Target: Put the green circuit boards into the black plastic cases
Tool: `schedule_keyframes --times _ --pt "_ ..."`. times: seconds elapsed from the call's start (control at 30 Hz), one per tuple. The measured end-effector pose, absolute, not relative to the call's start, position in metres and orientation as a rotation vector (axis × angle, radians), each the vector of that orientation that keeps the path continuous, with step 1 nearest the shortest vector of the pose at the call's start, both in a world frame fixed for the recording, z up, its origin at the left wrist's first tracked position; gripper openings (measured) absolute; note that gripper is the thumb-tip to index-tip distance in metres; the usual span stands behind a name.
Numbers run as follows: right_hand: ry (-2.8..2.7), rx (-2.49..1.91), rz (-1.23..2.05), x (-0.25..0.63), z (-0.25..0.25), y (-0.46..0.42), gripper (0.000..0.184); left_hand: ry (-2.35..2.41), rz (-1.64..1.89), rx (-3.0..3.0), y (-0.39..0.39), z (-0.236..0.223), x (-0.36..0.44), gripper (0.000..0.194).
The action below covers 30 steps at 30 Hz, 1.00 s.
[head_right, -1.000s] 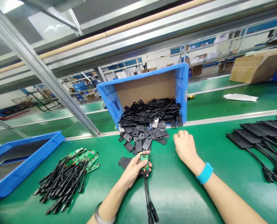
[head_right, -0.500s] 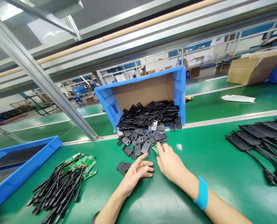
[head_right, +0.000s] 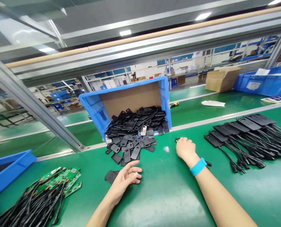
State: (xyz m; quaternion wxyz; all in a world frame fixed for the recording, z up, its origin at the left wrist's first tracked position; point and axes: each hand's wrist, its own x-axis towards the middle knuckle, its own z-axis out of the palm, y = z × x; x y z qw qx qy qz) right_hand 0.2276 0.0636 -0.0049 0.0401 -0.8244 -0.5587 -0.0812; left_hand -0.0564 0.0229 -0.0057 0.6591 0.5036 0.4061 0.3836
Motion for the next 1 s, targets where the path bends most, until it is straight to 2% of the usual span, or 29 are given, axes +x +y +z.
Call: schedule_keyframes --times 0.13,0.27,0.4,0.47,0.53,0.63,0.73,1.0 --pt "-1.735 -2.474 -0.179 0.226 0.002 0.064 0.032 0.908 0.850 1.152 0.025 -0.008 -0.058 0.051" --pt "-1.895 -2.233 -0.087 0.196 0.020 0.059 0.039 0.885 0.822 1.143 0.023 -0.009 -0.056 0.050" --pt "-2.054 -1.624 0.284 0.145 0.023 0.041 0.043 0.770 0.847 0.964 0.015 -0.006 -0.048 0.052" --pt "-2.102 -1.314 0.534 0.127 0.012 0.035 0.046 0.700 0.871 0.910 0.014 -0.004 -0.045 0.046" --pt "-2.092 -1.207 0.593 0.119 -0.002 0.037 0.046 0.730 0.907 0.887 0.014 -0.003 -0.043 0.039" --pt "-2.026 -1.311 0.418 0.119 -0.019 0.052 0.035 0.892 1.022 0.840 0.018 -0.004 -0.044 0.033" --pt "-2.037 -1.459 0.308 0.115 -0.016 0.069 0.032 0.990 1.123 0.835 0.023 -0.004 -0.047 0.033" --pt "-1.973 -1.655 0.268 0.075 0.004 0.094 0.055 1.052 1.136 0.907 0.027 -0.003 -0.054 0.042"
